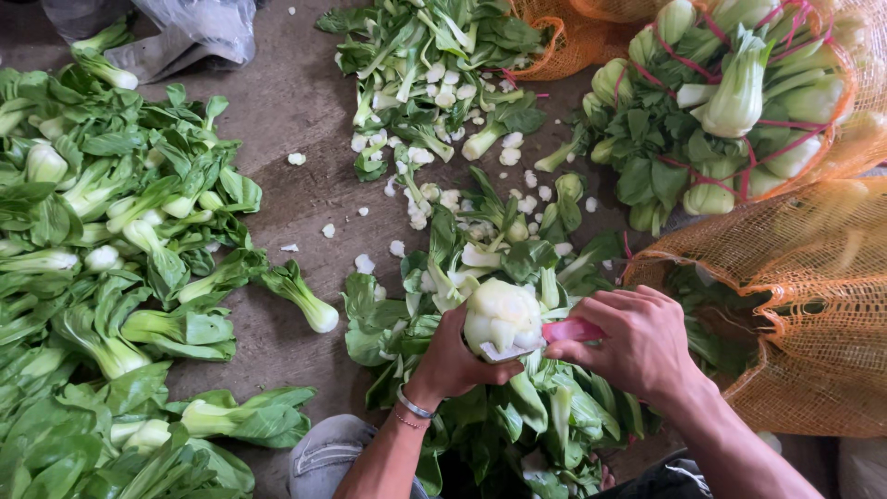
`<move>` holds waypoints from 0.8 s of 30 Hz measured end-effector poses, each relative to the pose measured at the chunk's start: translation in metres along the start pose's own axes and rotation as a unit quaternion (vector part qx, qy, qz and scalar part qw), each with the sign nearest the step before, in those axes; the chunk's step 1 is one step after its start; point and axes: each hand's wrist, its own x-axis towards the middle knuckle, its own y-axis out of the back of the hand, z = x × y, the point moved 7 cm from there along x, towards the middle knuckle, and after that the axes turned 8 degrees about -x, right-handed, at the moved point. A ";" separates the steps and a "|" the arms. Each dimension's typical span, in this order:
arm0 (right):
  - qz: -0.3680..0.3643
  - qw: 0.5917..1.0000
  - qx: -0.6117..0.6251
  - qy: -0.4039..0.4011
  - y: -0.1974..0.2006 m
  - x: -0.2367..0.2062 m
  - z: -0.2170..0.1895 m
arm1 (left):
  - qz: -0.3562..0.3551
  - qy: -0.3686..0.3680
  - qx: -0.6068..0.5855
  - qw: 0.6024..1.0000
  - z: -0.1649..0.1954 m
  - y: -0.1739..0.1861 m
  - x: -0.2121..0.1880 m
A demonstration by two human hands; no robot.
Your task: The person sits on the floor trimming root ends and outer leaves from heads of bok choy using a small knife, dropping the trimmings aside and placing the trimmed heads into an orange mesh sack. They repeat this for one head at a time, occasionally tossing trimmed heads toward the sack.
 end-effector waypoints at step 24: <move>-0.094 0.989 -0.008 -0.118 0.001 -0.005 0.007 | -0.044 0.015 -0.055 0.997 -0.015 0.002 -0.008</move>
